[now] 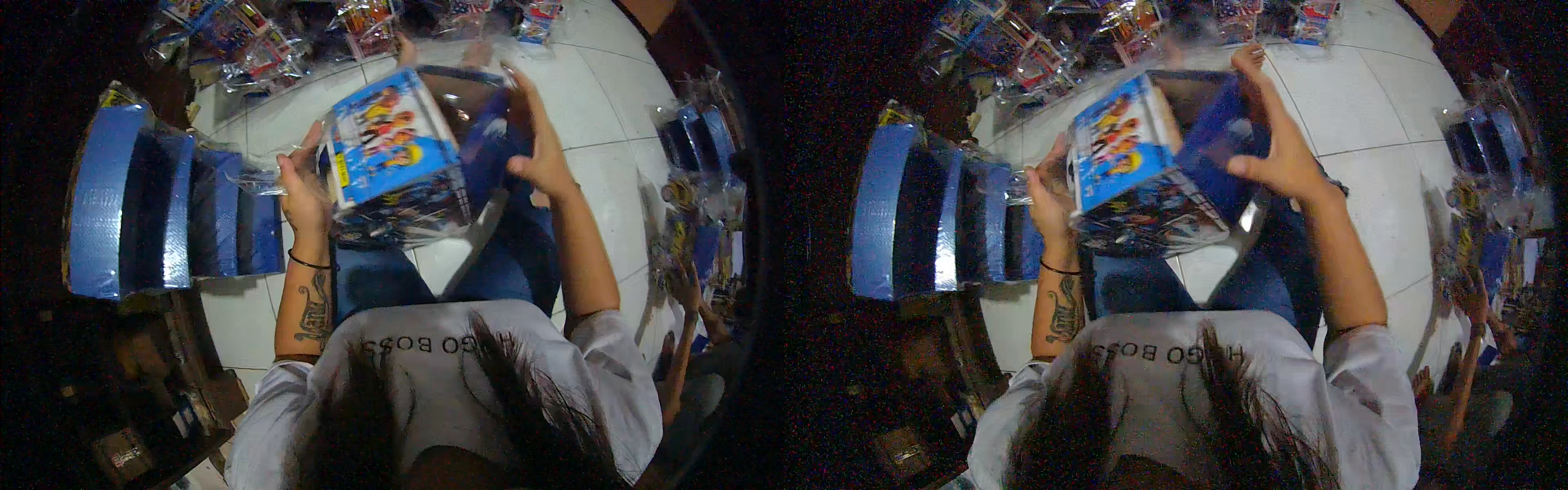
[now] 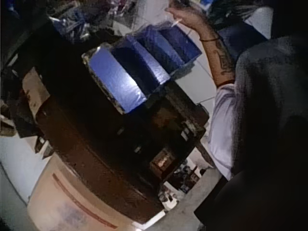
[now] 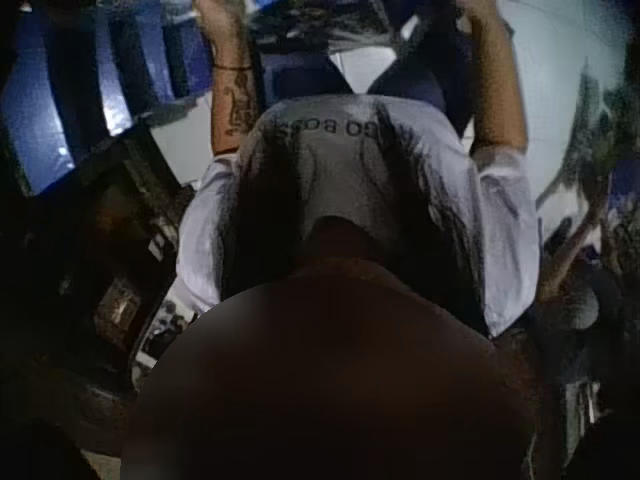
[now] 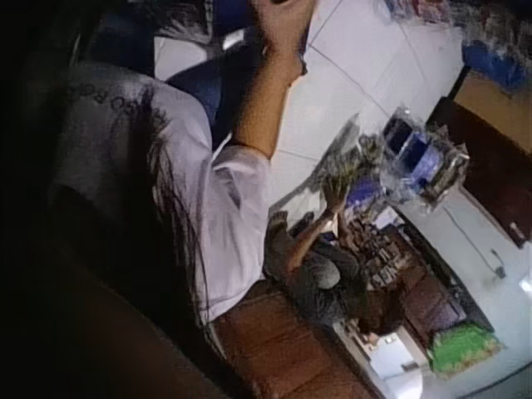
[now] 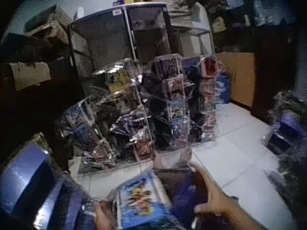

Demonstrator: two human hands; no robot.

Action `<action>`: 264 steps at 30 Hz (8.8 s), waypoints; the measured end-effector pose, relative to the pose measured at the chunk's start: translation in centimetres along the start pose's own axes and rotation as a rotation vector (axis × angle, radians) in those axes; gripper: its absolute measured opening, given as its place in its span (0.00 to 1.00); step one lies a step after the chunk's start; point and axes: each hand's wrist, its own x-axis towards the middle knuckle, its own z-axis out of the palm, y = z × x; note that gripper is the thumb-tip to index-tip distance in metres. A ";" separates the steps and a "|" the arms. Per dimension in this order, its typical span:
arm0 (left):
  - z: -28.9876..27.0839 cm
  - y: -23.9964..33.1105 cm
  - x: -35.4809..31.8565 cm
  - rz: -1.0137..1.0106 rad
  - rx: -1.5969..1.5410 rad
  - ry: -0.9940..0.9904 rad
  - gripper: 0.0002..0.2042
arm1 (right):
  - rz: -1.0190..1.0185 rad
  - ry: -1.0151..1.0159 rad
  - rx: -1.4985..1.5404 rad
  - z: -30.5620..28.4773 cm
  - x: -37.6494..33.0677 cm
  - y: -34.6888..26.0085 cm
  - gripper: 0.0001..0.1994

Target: The person sits on the floor and wraps several small toy boxes in clear plastic film using a handheld tape dispenser. They place each toy in a plastic bag, seal it with tape, and set the wrapped item aside. The process is repeated for multiple toys.

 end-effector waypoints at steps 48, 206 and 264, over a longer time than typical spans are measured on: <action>13.1 7.6 -7.0 0.545 1.393 -0.451 0.48 | -0.702 -0.625 -1.081 0.8 1.5 -10.6 0.24; 10.4 -0.4 -0.8 0.176 1.297 -0.705 0.17 | -0.340 -0.563 -0.694 2.7 1.0 0.2 0.07; 9.8 -4.3 2.1 0.115 1.231 -0.839 0.12 | 0.233 -0.831 -1.255 7.7 15.5 -3.2 0.19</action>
